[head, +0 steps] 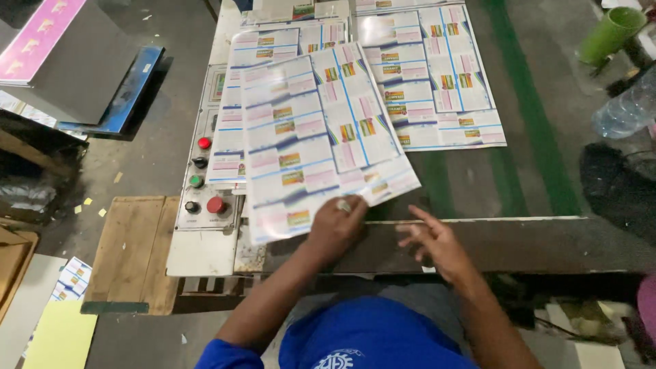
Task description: The person sorts through a stack of printed paper sheets on a table, picking them up and placing them into a separate pile. The person handles the papers by hand, moving them from one side of the table to the other.
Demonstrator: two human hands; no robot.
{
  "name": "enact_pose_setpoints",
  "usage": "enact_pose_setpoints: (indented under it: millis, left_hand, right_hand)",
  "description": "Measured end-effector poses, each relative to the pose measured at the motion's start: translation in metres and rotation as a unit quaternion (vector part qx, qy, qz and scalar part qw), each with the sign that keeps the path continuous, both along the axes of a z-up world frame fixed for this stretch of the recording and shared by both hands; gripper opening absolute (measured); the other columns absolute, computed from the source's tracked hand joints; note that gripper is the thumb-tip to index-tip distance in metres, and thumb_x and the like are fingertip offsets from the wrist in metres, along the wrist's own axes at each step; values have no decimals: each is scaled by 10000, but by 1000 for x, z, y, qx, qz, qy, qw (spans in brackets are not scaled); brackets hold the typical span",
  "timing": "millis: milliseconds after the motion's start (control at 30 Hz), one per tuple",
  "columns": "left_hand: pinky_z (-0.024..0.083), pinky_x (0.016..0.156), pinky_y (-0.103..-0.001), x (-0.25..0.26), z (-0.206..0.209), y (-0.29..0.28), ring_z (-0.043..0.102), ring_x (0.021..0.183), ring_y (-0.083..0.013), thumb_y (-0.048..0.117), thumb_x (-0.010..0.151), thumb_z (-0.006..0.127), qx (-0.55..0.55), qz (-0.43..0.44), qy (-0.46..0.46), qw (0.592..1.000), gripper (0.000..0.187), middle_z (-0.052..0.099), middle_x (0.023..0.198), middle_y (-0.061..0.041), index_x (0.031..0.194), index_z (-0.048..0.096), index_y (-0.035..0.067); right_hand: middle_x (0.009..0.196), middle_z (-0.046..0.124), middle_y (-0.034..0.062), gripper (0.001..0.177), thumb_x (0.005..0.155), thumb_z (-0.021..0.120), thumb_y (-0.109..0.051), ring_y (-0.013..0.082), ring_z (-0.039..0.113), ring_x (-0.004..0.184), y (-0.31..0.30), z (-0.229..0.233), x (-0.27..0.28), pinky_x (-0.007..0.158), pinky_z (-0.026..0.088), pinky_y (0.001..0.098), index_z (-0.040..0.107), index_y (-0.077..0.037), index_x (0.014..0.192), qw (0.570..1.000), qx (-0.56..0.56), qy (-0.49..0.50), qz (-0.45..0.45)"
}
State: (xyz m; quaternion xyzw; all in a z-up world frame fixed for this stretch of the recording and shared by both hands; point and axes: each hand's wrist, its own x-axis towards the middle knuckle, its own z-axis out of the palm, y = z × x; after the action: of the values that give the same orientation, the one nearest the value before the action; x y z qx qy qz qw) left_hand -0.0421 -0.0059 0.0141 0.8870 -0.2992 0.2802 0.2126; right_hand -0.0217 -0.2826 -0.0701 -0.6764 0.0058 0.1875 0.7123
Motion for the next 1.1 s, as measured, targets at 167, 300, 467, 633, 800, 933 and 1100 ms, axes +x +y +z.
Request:
enact_pose_setpoints:
  millis: [167, 300, 467, 633, 800, 933, 1100]
  left_hand:
    - [513, 1025, -479, -10, -35, -32, 671, 1162, -335, 221, 856, 730, 50, -44, 30, 997, 353, 694, 1204, -147, 1150, 661, 38]
    - [442, 1087, -509, 21, -48, 1, 624, 1263, -359, 312, 919, 725, 61, 4, 59, 996, 419, 680, 1303, -152, 1237, 672, 46]
    - [410, 1141, -514, 71, -65, 88, 548, 1367, -362, 313, 954, 693, 61, 140, 55, 987, 457, 620, 1427, -188, 1327, 629, 57]
    - [272, 1142, -605, 70, -58, 112, 365, 1435, -469, 544, 933, 645, 120, 234, 71, 962, 849, 420, 1520, -312, 1456, 429, -90]
    - [277, 1157, -601, 62, -96, 121, 337, 1458, -452, 540, 931, 594, 194, 251, 150, 936, 843, 384, 1561, -283, 1478, 382, -67]
    - [391, 1126, -534, 51, -87, 134, 462, 1426, -431, 301, 1002, 579, 221, 225, 107, 943, 584, 497, 1514, -279, 1453, 478, -56]
    - [559, 686, -467, 39, -27, 126, 733, 812, -352, 112, 1020, 577, 102, 249, 110, 957, 160, 745, 881, -165, 1148, 658, 61]
  right_hand:
    - [1140, 732, 100, 426, 974, 596, -244, 198, 727, 881, 12, -13, -9, 542, 534, 289, 546, -71, 1360, 995, 91, 48, 20]
    - [1071, 744, 124, 304, 985, 574, -171, 224, 742, 815, -17, -36, -6, 514, 509, 294, 597, -44, 1260, 989, 118, 61, -65]
    - [1009, 722, 123, 227, 1029, 567, -127, 226, 727, 767, -86, -70, -14, 498, 492, 313, 602, -36, 1233, 976, 135, 30, -168]
    - [1005, 718, 96, 201, 1037, 570, -99, 219, 704, 760, -154, -78, -31, 515, 493, 324, 606, -51, 1229, 964, 105, 7, -244]
    - [1042, 705, 93, 263, 1045, 555, -79, 228, 704, 766, -197, -78, -50, 533, 496, 329, 596, -52, 1304, 948, 81, 7, -309]
    - [1101, 721, 105, 323, 1038, 537, -45, 233, 706, 785, -196, -63, -59, 536, 479, 317, 597, -38, 1355, 944, 65, -10, -325]
    - [1079, 721, 128, 259, 1085, 524, -67, 233, 718, 805, -186, -59, -46, 572, 512, 307, 581, -13, 1332, 945, 20, -15, -326]
